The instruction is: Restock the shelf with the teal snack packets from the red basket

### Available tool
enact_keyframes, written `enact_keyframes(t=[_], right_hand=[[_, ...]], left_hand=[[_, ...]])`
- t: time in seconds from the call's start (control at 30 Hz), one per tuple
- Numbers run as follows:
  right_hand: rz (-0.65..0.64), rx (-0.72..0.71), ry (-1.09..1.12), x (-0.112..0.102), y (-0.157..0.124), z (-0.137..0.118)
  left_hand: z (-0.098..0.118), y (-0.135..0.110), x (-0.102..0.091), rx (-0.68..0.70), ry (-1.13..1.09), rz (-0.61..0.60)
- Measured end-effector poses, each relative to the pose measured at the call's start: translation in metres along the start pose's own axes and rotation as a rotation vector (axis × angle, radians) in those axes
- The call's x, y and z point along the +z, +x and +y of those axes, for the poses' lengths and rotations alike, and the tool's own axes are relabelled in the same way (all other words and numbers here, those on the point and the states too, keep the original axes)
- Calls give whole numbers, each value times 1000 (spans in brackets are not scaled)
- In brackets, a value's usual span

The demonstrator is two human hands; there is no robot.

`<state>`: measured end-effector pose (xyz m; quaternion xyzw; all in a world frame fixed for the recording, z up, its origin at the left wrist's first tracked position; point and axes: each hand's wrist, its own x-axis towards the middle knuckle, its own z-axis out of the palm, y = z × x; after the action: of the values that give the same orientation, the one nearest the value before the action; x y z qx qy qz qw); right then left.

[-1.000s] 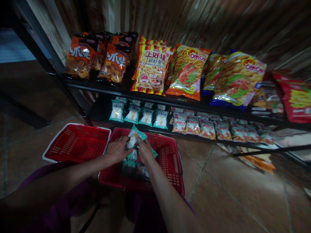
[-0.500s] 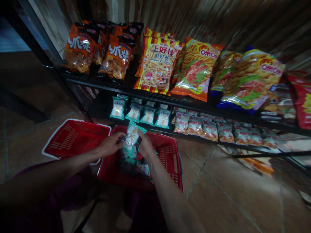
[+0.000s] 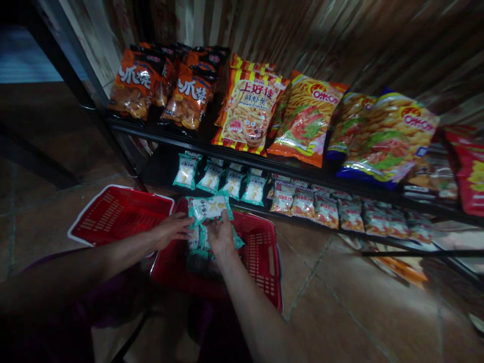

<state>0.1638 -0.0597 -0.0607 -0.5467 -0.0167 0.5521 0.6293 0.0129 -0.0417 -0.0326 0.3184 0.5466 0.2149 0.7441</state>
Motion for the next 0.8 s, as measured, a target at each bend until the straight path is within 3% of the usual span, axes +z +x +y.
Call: enact_keyframes(t=[0.13,0.33,0.53,0.8], right_hand=[[5,53,105,3,-11,3],[-57,228,310,3,-26,-3],[-159,207,118,3,-33,2],[-51,260,-44,2,-36,21]], left_hand=[[5,-6,6,-8,-214,-84],[26,-7,-1,159,-324,62],[45,1,-18,214,-381,157],[52,5,-31,259,-370,140]])
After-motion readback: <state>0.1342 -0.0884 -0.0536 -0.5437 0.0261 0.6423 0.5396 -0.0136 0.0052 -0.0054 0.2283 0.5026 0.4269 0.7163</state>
